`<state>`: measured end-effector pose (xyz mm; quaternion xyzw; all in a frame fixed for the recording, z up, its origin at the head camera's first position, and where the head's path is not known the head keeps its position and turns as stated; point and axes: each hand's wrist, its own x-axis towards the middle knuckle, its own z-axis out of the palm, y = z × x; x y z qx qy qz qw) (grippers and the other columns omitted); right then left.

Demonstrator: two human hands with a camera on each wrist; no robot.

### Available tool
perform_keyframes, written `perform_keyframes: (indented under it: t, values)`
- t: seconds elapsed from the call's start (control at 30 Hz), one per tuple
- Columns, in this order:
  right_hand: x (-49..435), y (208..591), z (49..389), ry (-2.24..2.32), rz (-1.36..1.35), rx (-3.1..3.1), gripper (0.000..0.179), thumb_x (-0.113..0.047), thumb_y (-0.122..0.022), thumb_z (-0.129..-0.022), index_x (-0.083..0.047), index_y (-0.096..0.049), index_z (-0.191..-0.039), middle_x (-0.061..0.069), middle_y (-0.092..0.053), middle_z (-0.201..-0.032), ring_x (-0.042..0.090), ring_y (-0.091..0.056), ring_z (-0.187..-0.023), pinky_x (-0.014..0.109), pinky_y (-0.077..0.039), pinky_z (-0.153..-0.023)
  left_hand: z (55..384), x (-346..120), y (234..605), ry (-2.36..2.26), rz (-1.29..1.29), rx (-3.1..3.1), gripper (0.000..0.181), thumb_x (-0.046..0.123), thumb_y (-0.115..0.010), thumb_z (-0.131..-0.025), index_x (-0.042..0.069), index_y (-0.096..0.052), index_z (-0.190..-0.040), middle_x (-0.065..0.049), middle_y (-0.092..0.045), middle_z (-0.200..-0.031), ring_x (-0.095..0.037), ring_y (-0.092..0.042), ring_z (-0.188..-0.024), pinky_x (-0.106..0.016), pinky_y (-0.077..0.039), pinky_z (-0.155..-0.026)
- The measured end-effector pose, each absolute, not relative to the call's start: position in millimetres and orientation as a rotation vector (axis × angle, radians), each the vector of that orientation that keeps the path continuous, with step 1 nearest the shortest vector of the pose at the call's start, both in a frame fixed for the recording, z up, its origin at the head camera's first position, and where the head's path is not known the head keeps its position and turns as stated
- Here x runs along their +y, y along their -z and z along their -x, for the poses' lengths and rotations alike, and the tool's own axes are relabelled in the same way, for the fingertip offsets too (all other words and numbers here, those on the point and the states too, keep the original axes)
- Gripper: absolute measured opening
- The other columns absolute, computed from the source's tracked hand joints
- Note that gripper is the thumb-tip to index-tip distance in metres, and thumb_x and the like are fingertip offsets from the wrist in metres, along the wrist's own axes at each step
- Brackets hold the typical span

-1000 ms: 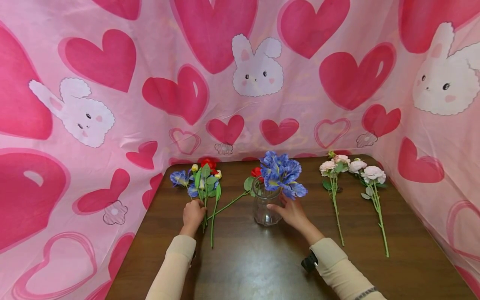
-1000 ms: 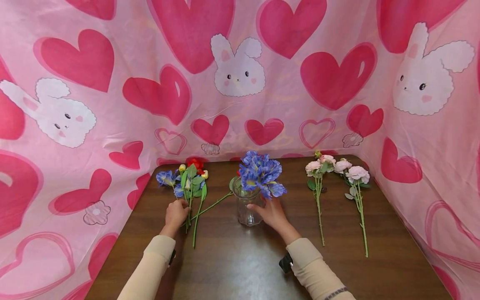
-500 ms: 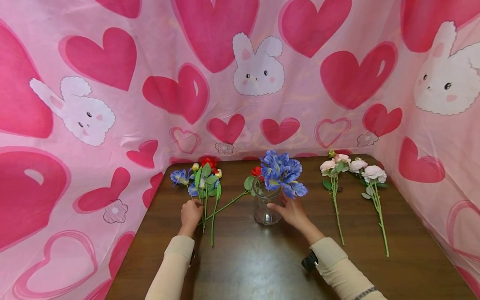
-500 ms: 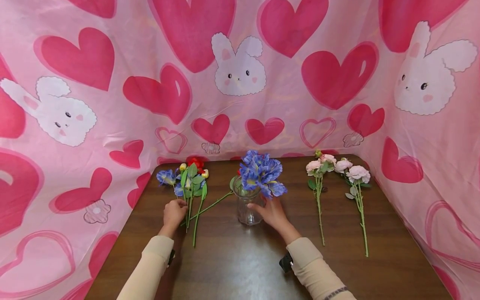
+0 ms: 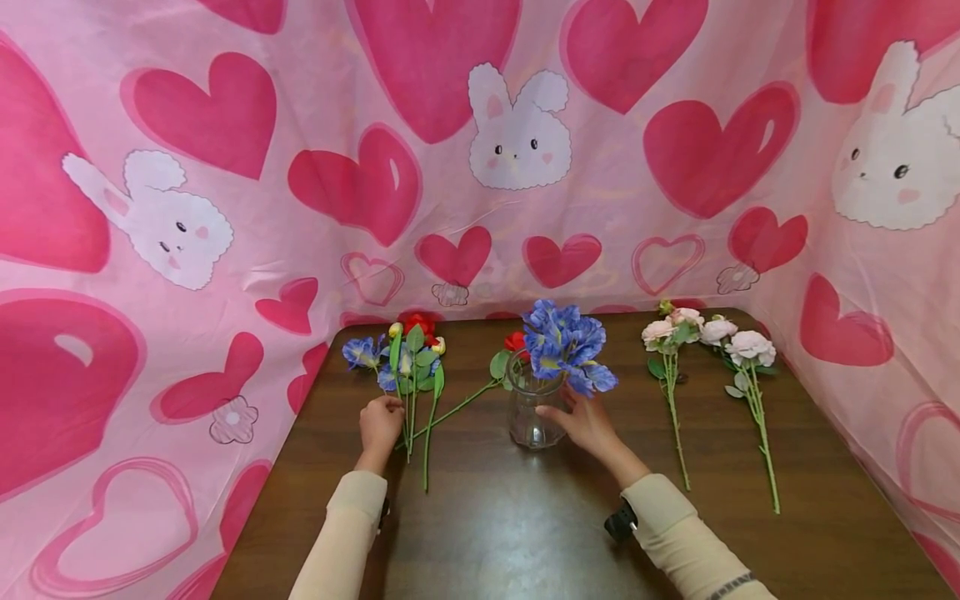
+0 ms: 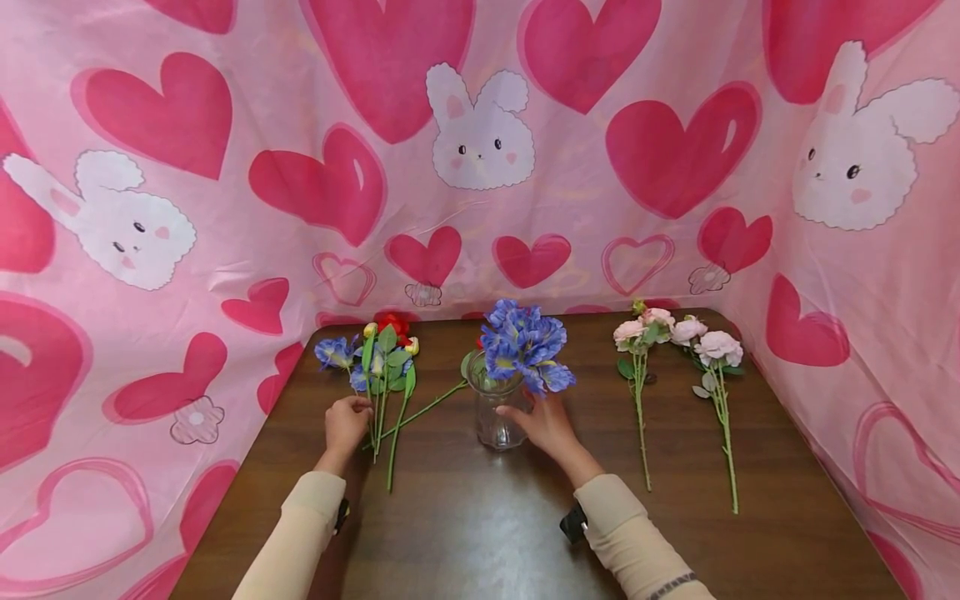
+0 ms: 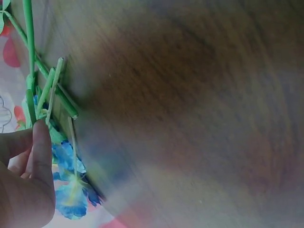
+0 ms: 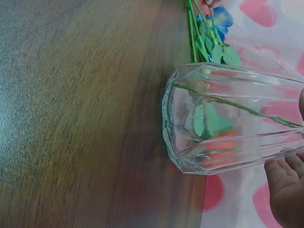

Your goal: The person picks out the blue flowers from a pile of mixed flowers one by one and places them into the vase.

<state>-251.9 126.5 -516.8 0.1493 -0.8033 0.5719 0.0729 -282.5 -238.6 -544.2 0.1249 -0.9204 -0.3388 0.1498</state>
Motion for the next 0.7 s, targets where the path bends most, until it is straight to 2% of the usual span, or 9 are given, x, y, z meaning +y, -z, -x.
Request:
perform_keyframes:
  t: [0.13,0.23,0.37,0.7]
  values:
    - [123.2,496.6,240.8,-1.699,-0.461,-2.413,0.083,-0.006,-0.077,-0.082,0.009,-0.028,-0.147,0.03,-0.033,-0.147,0.051,-0.042,-0.124,0.054,-0.04,-0.097,282.2,-237.3,541.9,1.004,-0.353,-2.583,0.009,0.003,-0.068,-0.082,0.0,-0.074,-0.089,-0.014,-0.07,-0.081,-0.036,-0.065,-0.08,-0.049,-0.05,-0.074]
    - [123.1,497.2,242.0,-1.708,-0.468,-2.398,0.083,-0.003,-0.077,-0.081,0.009,-0.027,-0.147,0.031,-0.033,-0.147,0.052,-0.042,-0.124,0.055,-0.039,-0.097,282.1,-234.8,539.6,1.022,-0.329,-2.534,0.01,0.003,-0.07,-0.083,-0.002,-0.074,-0.091,-0.015,-0.071,-0.084,-0.035,-0.066,-0.081,-0.049,-0.05,-0.076]
    - [126.1,517.1,253.4,-1.714,-0.471,-2.377,0.085,-0.008,-0.079,-0.081,0.006,-0.029,-0.148,0.027,-0.033,-0.149,0.049,-0.043,-0.125,0.053,-0.04,-0.097,282.0,-229.8,538.0,1.044,-0.272,-2.483,0.012,0.002,-0.071,-0.084,-0.004,-0.074,-0.095,-0.016,-0.072,-0.088,-0.032,-0.068,-0.081,-0.048,-0.051,-0.076]
    - [125.6,516.7,252.4,-1.683,-0.475,-2.377,0.083,-0.01,-0.08,-0.08,0.007,-0.033,-0.146,0.028,-0.037,-0.147,0.05,-0.045,-0.123,0.054,-0.041,-0.096,277.3,-211.1,536.0,1.011,-0.137,-2.394,0.009,0.0,-0.074,-0.083,-0.002,-0.075,-0.091,-0.014,-0.072,-0.083,-0.03,-0.069,-0.073,-0.047,-0.053,-0.068]
